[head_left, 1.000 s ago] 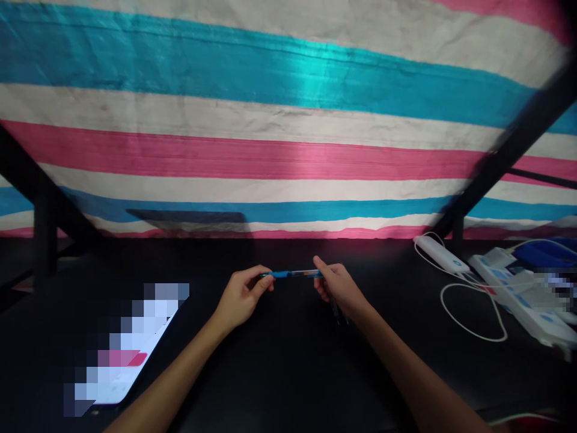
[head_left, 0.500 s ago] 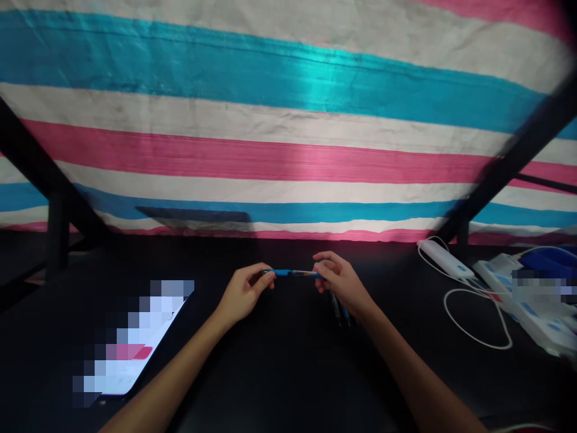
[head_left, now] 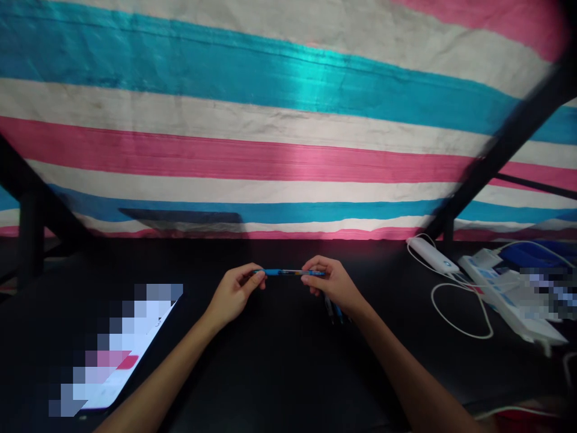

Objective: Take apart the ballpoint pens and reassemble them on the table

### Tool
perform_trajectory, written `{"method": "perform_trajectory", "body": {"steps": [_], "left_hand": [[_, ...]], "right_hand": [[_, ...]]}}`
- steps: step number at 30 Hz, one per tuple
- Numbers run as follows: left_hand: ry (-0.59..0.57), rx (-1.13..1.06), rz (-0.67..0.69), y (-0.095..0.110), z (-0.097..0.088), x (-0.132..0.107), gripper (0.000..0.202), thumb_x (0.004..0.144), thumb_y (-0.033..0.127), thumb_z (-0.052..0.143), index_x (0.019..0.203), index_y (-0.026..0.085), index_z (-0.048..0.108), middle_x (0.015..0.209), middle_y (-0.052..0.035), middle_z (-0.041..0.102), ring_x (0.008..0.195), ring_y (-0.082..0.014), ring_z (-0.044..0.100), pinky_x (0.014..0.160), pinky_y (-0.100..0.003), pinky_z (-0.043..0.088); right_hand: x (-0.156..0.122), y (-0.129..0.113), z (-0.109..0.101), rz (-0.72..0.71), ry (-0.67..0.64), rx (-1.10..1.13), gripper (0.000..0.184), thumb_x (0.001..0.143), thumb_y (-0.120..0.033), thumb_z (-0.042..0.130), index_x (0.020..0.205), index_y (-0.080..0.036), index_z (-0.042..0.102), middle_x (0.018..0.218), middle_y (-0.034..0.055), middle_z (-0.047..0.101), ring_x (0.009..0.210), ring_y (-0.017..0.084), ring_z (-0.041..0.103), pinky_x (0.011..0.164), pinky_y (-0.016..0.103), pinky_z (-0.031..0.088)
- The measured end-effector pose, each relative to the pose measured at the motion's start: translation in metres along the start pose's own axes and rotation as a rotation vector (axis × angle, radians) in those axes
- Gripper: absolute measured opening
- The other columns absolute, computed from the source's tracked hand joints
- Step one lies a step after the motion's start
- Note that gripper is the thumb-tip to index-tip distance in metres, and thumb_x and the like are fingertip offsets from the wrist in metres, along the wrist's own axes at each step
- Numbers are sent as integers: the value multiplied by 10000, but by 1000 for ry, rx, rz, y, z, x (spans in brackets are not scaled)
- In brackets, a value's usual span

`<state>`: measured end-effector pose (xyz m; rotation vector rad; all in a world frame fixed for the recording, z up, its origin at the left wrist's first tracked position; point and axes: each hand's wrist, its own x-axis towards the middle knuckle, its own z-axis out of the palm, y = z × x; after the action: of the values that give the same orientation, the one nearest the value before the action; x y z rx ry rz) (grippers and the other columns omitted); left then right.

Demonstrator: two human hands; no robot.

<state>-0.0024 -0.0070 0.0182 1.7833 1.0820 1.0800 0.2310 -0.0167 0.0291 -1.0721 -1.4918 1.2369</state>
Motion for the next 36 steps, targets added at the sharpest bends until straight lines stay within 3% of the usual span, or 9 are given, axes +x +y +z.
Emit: {"method": "perform_trajectory", "body": {"steps": [4,10,15,20,23,26,31,34,36], "left_hand": [[-10,4,4,-1,0,-1,245,861,374,526,746,176,613,658,10,581,660,-152,528,631,-256,379],[-12,0,-3,-1,1,0,247,865,372,523,745,174,610,661,10,576,662,-147,515,626,-253,369],[-13,-1,-8,0,1,0,259,864,384,518,740,173,603,659,7,571,658,-153,512,622,-254,366],[-4,-23,-12,1,1,1,272,862,383,512,717,171,603,664,0,583,677,-161,531,642,-257,377],[-1,-20,-11,1,1,1,267,861,385,510,729,174,605,659,0,584,669,-163,533,635,-258,381],[-12,-11,0,0,1,0,262,860,388,509,743,174,607,668,-2,588,667,-163,532,630,-257,381],[3,-16,-1,-1,0,0,264,862,380,515,730,171,607,667,-1,591,672,-160,540,637,-256,384],[11,-14,2,-2,0,0,257,863,376,522,736,170,610,665,0,593,666,-157,545,637,-257,389],[5,-6,8,-2,0,0,250,860,373,528,742,171,614,662,2,593,655,-155,544,628,-255,390]], "right_hand": [[2,3,1,116,18,-46,451,849,-526,491,646,-141,611,459,3,545,388,83,469,392,197,353],[2,2,0,-19,30,-13,318,691,-375,729,927,-184,635,685,-10,614,504,92,530,419,191,395],[2,5,-1,68,26,-116,396,848,-494,514,738,-147,668,442,-35,489,371,74,416,373,193,321],[3,6,-1,-28,60,-41,368,711,-396,712,1014,-199,640,724,-4,614,514,93,519,416,194,400],[3,6,-1,-10,50,-65,262,720,-403,703,838,-173,662,591,-19,581,458,85,488,430,203,399],[3,8,-1,95,36,-91,437,837,-517,518,633,-147,629,442,-17,506,375,77,432,387,202,345],[3,7,-1,-5,59,-26,336,707,-399,715,956,-189,636,673,-12,605,490,95,521,430,205,408],[2,7,0,26,18,-32,272,735,-423,685,797,-160,653,566,-20,560,438,86,486,425,208,396],[2,7,0,77,6,-55,408,816,-502,562,627,-147,628,452,-19,502,376,79,436,385,202,343]]}}
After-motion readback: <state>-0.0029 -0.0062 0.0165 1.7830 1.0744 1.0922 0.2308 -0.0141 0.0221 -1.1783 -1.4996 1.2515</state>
